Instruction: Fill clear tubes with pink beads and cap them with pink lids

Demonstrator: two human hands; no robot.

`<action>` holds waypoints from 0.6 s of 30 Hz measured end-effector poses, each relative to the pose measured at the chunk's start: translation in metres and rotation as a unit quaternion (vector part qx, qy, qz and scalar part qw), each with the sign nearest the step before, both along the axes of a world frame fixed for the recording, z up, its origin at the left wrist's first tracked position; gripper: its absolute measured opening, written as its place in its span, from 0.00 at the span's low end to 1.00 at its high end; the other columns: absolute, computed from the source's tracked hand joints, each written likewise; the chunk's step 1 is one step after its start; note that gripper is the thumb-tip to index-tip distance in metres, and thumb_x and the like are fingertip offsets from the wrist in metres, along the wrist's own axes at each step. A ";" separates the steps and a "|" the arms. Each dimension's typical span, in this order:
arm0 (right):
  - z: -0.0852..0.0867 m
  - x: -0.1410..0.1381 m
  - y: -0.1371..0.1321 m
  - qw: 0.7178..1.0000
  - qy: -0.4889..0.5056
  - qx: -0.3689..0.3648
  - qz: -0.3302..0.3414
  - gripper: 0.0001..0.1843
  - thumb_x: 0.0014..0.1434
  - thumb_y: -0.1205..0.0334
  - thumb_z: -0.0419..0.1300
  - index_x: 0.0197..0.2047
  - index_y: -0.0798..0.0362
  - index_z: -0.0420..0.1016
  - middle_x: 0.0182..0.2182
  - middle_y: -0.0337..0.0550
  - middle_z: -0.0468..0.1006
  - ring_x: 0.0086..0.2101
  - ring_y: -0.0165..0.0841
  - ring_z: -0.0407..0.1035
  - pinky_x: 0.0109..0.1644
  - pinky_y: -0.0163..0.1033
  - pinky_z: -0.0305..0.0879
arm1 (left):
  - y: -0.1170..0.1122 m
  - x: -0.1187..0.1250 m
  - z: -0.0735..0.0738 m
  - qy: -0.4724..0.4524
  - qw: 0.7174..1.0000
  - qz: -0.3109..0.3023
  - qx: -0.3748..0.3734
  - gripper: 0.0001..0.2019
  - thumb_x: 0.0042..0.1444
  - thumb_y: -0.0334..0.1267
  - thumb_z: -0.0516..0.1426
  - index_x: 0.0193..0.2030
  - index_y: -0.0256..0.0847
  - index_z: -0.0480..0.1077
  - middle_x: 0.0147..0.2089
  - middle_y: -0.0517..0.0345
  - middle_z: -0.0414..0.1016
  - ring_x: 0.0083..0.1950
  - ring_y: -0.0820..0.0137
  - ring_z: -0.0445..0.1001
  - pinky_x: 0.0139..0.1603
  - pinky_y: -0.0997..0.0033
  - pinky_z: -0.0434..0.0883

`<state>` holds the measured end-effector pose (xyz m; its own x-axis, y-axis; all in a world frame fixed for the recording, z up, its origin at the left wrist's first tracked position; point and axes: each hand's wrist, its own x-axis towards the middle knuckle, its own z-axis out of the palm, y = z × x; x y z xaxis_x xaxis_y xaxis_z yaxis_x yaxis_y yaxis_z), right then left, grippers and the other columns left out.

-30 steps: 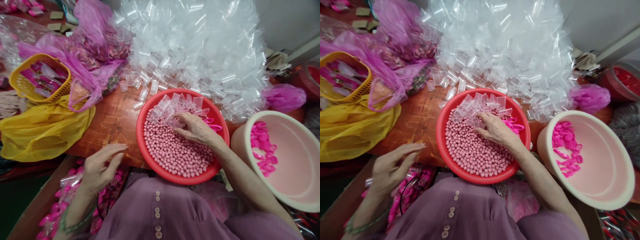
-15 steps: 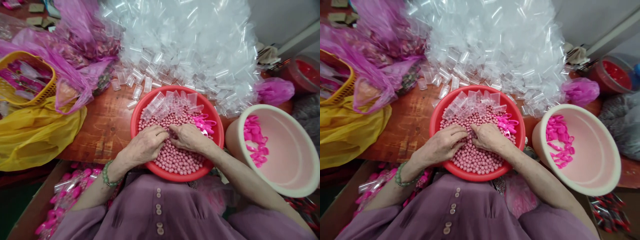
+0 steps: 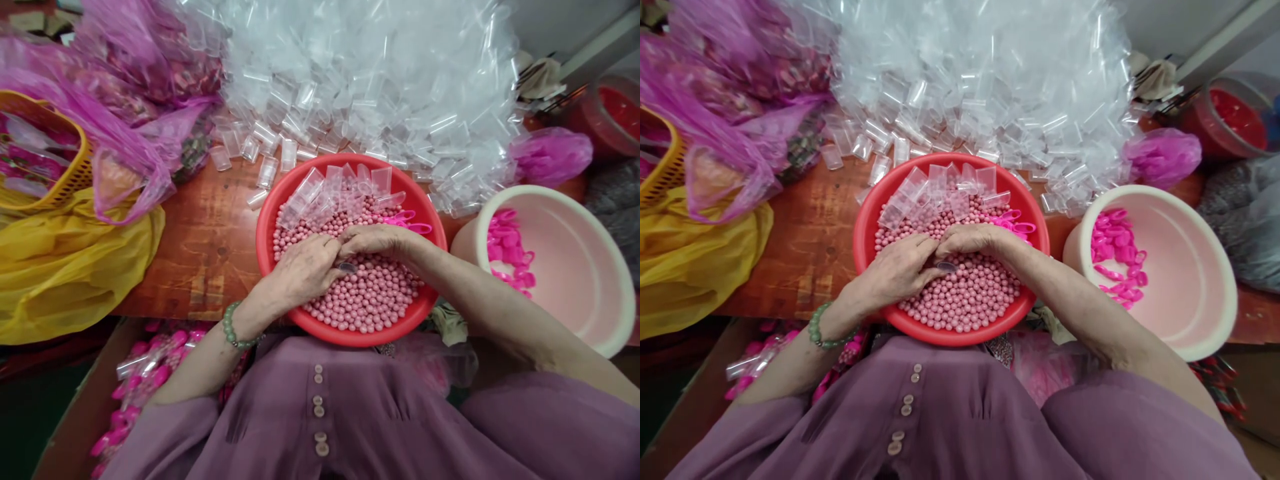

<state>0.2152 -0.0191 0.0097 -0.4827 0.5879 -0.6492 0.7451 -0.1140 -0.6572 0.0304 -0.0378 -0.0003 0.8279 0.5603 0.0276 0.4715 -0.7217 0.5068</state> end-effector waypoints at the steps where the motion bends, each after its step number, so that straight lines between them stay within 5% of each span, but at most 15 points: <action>1: 0.000 0.000 -0.001 1.000 0.010 -0.024 -0.010 0.10 0.50 0.65 0.53 0.23 0.55 0.74 0.17 0.34 0.67 0.21 0.27 0.59 0.29 0.35 0.61 | 0.001 0.001 0.000 -0.002 1.000 -0.001 -0.008 0.13 0.62 0.44 0.56 0.42 0.34 0.69 0.42 0.47 0.74 0.45 0.61 0.72 0.47 0.61 0.70; 3: -0.001 0.001 -0.003 0.996 0.036 -0.075 -0.017 0.11 0.52 0.65 0.51 0.26 0.55 0.74 0.18 0.34 0.69 0.22 0.27 0.61 0.30 0.35 0.62 | 0.002 0.001 -0.001 -0.013 1.000 -0.004 -0.018 0.14 0.62 0.45 0.56 0.44 0.34 0.69 0.43 0.47 0.75 0.45 0.61 0.73 0.47 0.61 0.71; 5: 0.000 0.003 -0.006 0.997 0.060 -0.051 -0.017 0.11 0.53 0.66 0.52 0.32 0.56 0.76 0.25 0.36 0.75 0.27 0.29 0.67 0.35 0.35 0.65 | 0.002 0.000 -0.002 -0.037 0.999 0.006 -0.024 0.15 0.61 0.42 0.57 0.49 0.34 0.67 0.46 0.46 0.75 0.48 0.60 0.73 0.49 0.60 0.71; 8: 0.009 0.007 -0.012 0.995 0.071 0.075 0.000 0.17 0.54 0.64 0.57 0.47 0.54 0.75 0.42 0.40 0.80 0.41 0.33 0.72 0.45 0.36 0.67 | 0.001 -0.004 -0.004 -0.088 0.995 0.035 -0.028 0.17 0.59 0.31 0.56 0.55 0.35 0.64 0.51 0.46 0.74 0.53 0.60 0.72 0.53 0.59 0.71; 10: 0.017 0.008 -0.017 0.984 -0.003 0.178 0.028 0.22 0.54 0.61 0.60 0.53 0.55 0.71 0.45 0.45 0.80 0.42 0.36 0.73 0.45 0.38 0.66 | -0.001 -0.006 -0.007 -0.109 0.992 0.053 -0.027 0.20 0.56 0.26 0.54 0.56 0.35 0.63 0.52 0.46 0.74 0.55 0.60 0.72 0.56 0.57 0.70; 14: 0.023 0.005 -0.027 0.913 -0.221 0.311 0.144 0.14 0.57 0.62 0.58 0.44 0.60 0.74 0.34 0.54 0.80 0.34 0.41 0.73 0.38 0.42 0.63 | -0.002 -0.008 -0.010 -0.085 0.993 0.083 -0.026 0.19 0.54 0.23 0.51 0.53 0.35 0.65 0.48 0.47 0.75 0.52 0.61 0.73 0.54 0.58 0.71; 18: 0.008 0.000 -0.039 0.817 -0.284 0.457 0.206 0.11 0.57 0.71 0.54 0.39 0.61 0.76 0.35 0.58 0.78 0.39 0.47 0.71 0.43 0.49 0.63 | 0.000 -0.005 -0.008 -0.027 0.995 0.091 -0.034 0.14 0.56 0.24 0.48 0.47 0.34 0.67 0.44 0.45 0.75 0.46 0.60 0.74 0.49 0.58 0.72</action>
<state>0.2154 -0.0577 0.0173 -0.5357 0.8160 -0.2171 0.8108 0.5689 0.1378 0.0259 -0.0380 -0.0087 0.7114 0.7023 0.0264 0.5612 -0.5902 0.5803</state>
